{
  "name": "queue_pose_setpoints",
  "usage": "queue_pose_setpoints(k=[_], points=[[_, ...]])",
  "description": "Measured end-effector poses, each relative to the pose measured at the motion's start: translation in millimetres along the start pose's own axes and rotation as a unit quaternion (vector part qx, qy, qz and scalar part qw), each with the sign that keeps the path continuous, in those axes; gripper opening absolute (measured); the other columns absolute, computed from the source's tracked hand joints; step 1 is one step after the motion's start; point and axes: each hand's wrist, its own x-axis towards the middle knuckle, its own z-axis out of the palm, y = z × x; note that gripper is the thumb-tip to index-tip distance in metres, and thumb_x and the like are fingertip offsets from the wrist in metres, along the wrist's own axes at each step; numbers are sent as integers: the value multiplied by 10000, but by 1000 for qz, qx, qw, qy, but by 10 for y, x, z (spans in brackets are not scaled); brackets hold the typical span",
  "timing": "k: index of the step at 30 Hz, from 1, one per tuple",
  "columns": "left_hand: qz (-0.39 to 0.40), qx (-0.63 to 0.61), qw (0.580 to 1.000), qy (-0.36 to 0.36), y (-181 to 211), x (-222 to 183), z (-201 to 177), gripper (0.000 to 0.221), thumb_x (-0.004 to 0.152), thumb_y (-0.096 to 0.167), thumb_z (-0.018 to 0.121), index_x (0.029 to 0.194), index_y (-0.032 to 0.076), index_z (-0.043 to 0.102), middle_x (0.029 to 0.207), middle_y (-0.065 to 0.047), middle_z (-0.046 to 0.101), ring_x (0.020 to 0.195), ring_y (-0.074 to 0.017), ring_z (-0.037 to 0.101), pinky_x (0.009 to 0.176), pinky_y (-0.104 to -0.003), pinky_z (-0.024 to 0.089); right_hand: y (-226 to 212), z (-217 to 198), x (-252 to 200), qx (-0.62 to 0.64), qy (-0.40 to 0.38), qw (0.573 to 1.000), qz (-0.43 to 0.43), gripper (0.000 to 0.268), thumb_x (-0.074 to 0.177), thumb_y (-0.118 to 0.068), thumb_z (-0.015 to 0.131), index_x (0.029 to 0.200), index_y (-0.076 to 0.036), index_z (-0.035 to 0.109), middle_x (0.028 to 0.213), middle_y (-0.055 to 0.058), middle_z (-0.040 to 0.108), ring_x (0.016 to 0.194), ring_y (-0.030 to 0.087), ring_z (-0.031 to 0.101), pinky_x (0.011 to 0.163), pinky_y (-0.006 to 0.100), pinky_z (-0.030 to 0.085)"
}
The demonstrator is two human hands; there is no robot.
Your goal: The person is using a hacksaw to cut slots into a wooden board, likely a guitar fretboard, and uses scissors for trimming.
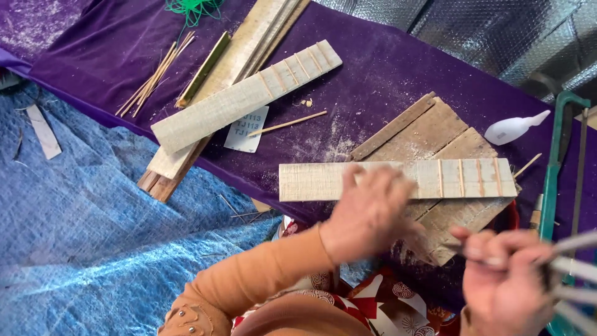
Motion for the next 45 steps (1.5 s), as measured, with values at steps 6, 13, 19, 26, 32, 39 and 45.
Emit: queue_pose_setpoints(k=[6,13,19,26,32,39,45], points=[[-51,52,997,27,-367,292,289,863,687,664,798,1296,96,568,1286,-131,600,1179,-296,545,1037,-483,319,-150,686,815,90,87,987,99,518,1156,-439,412,696,-202,446,552,-76,220,527,73,276,585,238,269],[-33,46,997,53,-449,305,372,673,750,621,760,1194,143,597,1114,-80,599,1035,-273,536,954,-465,367,245,986,1117,72,99,990,67,560,973,-598,605,662,-184,393,531,-65,211,434,72,247,434,259,222],[-26,31,997,65,-464,304,386,695,747,601,772,1233,137,595,1148,-84,591,1073,-290,526,979,-488,378,272,1045,1127,36,95,994,45,564,991,-600,596,713,-150,401,537,-29,199,433,101,245,448,284,240],[-33,54,996,58,-459,314,389,724,732,625,774,1244,152,580,1133,-80,576,1049,-290,520,969,-487,372,331,1025,1124,25,72,996,48,585,984,-626,613,710,-155,398,538,-38,188,434,101,249,473,283,234],[-30,50,995,78,-464,308,385,733,726,631,769,1248,145,599,1121,-71,572,1041,-285,526,954,-483,379,332,1066,1044,25,93,995,18,587,1029,-571,622,723,-131,384,541,-10,198,435,125,271,484,313,257],[-32,29,996,74,-462,297,345,716,731,604,789,1250,153,588,1141,-75,598,1057,-292,543,964,-482,379,475,902,883,3,35,999,-36,548,1099,-548,537,763,-144,380,540,-27,190,433,100,218,472,290,221],[-35,18,996,77,-473,298,344,664,746,593,763,1224,160,607,1148,-56,596,1072,-292,544,966,-479,364,502,856,780,-8,56,998,-35,534,1106,-555,509,786,-149,375,574,-19,147,459,121,245,494,305,257]])
